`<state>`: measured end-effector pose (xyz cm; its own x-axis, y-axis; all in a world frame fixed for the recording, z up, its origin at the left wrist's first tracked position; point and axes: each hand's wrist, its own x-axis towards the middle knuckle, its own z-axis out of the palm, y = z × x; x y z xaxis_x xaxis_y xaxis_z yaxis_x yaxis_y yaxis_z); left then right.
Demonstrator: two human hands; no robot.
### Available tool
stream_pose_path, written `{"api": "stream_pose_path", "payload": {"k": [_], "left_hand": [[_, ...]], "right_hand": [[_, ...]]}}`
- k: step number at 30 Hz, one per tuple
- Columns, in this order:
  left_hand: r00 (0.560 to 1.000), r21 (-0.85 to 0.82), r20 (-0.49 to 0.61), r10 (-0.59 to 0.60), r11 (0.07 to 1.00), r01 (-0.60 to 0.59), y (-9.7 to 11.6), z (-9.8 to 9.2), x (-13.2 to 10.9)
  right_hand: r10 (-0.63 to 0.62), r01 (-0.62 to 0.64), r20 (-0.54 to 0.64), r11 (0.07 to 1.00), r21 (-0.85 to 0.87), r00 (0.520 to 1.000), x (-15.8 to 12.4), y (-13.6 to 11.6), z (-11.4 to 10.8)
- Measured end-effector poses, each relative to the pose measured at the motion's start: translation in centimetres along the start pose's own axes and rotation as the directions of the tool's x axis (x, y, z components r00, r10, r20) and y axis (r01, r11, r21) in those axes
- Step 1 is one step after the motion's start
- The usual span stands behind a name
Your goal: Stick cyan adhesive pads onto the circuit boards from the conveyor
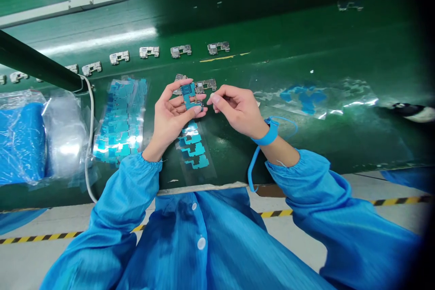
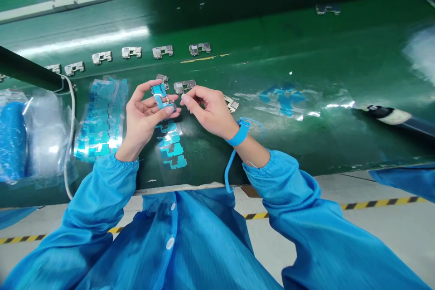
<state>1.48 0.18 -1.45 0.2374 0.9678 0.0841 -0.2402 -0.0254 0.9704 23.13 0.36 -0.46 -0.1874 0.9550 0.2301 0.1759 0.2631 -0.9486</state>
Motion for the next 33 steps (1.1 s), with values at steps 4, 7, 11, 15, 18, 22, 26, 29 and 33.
{"api": "stream_pose_path", "payload": {"k": [4, 7, 11, 15, 18, 22, 26, 29, 33], "left_hand": [[0.998, -0.004, -0.043, -0.044, 0.999, 0.044, 0.2, 0.3, -0.2], [0.993, -0.003, -0.094, -0.076, 0.997, 0.076, 0.3, 0.4, -0.2], [0.990, 0.002, -0.123, -0.074, 0.997, 0.075, 0.2, 0.4, -0.4], [0.989, -0.009, -0.123, -0.084, 0.996, 0.084, 0.4, 0.5, -0.4], [0.983, -0.050, -0.142, -0.120, 0.992, 0.114, 0.4, 0.5, -0.3], [0.968, -0.107, -0.154, -0.196, 0.978, 0.181, 0.4, 0.7, -0.3], [0.959, -0.124, -0.149, -0.239, 0.967, 0.222, 0.5, 0.8, -0.2], [0.958, -0.139, -0.151, -0.242, 0.965, 0.222, 0.7, 0.6, 0.0], [0.969, -0.112, -0.180, -0.171, 0.982, 0.153, 0.8, -0.2, 0.3]], "right_hand": [[0.008, -0.007, 0.036, 1.000, -0.012, 0.999, -0.1, 0.2, 0.3], [-0.008, 0.009, 0.079, 1.000, -0.018, 0.997, -0.3, 0.4, 0.8], [-0.032, 0.035, 0.103, 0.999, -0.032, 0.994, -0.4, 0.6, 1.3], [-0.049, 0.053, 0.106, 0.998, -0.029, 0.993, -0.5, 0.8, 1.5], [-0.066, 0.070, 0.108, 0.997, -0.041, 0.992, -0.5, 1.0, 1.6], [-0.052, 0.056, 0.102, 0.998, -0.035, 0.993, -0.8, 0.9, 2.1], [0.057, -0.066, 0.134, 0.996, 0.062, 0.989, -0.3, 1.2, 1.7], [0.132, -0.130, -0.003, 0.983, 0.130, 0.991, 2.3, 2.9, -1.6], [0.199, -0.255, -0.379, 0.961, -0.103, 0.904, 8.6, 6.0, -9.3]]}}
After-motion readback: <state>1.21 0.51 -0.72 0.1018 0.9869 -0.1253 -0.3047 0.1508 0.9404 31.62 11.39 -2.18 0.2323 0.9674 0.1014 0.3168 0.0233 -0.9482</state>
